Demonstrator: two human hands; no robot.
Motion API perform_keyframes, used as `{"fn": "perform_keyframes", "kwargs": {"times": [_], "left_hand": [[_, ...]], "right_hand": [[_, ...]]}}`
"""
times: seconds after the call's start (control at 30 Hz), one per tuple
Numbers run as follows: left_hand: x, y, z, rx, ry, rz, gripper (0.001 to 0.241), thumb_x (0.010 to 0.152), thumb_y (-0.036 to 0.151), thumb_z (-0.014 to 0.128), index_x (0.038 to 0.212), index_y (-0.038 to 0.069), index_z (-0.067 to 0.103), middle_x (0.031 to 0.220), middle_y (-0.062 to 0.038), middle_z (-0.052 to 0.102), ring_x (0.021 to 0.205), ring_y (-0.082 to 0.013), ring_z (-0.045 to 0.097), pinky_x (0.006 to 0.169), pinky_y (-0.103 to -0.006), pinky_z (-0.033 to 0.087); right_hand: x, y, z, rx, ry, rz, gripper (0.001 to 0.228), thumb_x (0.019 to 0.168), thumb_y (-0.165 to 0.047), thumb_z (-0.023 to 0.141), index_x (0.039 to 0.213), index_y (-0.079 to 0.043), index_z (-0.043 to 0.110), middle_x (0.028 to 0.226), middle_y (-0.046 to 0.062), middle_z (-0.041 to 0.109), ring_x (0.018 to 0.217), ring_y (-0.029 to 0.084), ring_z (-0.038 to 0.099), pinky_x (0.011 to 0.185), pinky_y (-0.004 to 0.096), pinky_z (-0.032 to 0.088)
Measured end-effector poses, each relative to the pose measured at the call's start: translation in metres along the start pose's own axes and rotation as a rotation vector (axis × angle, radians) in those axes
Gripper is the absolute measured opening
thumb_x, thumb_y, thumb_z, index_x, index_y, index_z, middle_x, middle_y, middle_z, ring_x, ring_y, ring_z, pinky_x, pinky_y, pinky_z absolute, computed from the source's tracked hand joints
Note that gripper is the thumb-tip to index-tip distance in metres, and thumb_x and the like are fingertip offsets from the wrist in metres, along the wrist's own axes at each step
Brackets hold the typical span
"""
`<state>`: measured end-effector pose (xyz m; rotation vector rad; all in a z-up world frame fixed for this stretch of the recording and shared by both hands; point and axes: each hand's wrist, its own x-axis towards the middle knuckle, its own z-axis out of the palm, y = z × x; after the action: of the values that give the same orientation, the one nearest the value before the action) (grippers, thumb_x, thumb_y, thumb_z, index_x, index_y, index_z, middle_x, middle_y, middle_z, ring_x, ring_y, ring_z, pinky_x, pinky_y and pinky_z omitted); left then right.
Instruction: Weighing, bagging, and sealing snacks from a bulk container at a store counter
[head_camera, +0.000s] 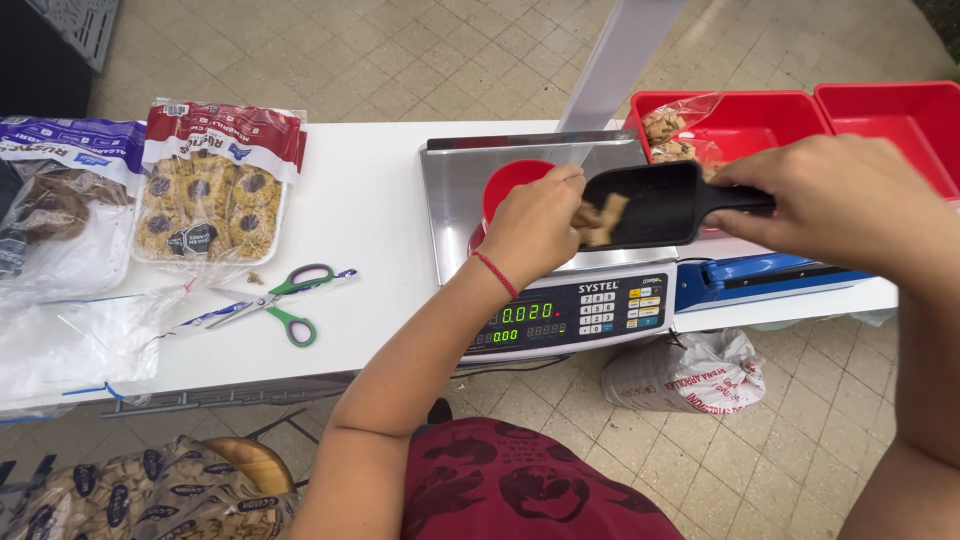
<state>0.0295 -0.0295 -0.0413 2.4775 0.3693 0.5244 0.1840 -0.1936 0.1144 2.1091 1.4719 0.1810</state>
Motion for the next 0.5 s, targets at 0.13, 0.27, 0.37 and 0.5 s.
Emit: {"fn": "perform_keyframes", "kwargs": {"times": [0.13, 0.27, 0.37, 0.5], "left_hand": [[0.006, -0.010, -0.014, 0.054, -0.011, -0.014, 0.025, 0.063, -0.005, 0.050, 0.085, 0.000, 0.060, 0.111, -0.008, 0.061, 0.075, -0.0416, 0.064, 0.054, -0.0548, 0.048], [0.017, -0.029, -0.028, 0.046, -0.172, -0.045, 0.051, 0.057, 0.006, 0.059, 0.106, 0.010, 0.071, 0.122, -0.005, 0.064, 0.099, -0.0318, 0.064, 0.076, -0.0467, 0.051], [0.029, -0.042, -0.019, 0.033, -0.318, -0.035, 0.051, 0.067, 0.009, 0.052, 0.114, 0.016, 0.071, 0.135, 0.001, 0.060, 0.112, -0.0296, 0.059, 0.084, -0.0454, 0.049], [0.039, -0.030, -0.040, -0.135, -0.358, -0.077, 0.057, 0.074, -0.005, 0.048, 0.121, 0.020, 0.067, 0.133, -0.005, 0.062, 0.120, -0.0240, 0.059, 0.092, -0.0393, 0.053]], "right_hand": [[-0.018, 0.019, 0.011, -0.158, 0.099, 0.062, 0.047, 0.081, -0.074, 0.043, 0.118, -0.050, 0.061, 0.095, -0.020, 0.074, 0.088, 0.013, 0.075, 0.051, 0.029, 0.052], [-0.043, 0.032, 0.048, 0.540, 0.347, -0.033, 0.039, 0.085, -0.031, 0.070, 0.114, -0.006, 0.072, 0.099, 0.009, 0.073, 0.075, 0.023, 0.068, 0.070, 0.033, 0.051], [-0.060, 0.027, 0.082, 0.714, 0.402, 0.037, 0.040, 0.086, -0.021, 0.074, 0.119, 0.002, 0.070, 0.103, 0.017, 0.071, 0.089, 0.027, 0.066, 0.081, 0.035, 0.050], [-0.083, 0.007, 0.100, 0.863, 0.418, 0.172, 0.035, 0.090, -0.018, 0.072, 0.120, 0.000, 0.070, 0.104, 0.013, 0.071, 0.094, 0.022, 0.065, 0.090, 0.033, 0.046]]}}
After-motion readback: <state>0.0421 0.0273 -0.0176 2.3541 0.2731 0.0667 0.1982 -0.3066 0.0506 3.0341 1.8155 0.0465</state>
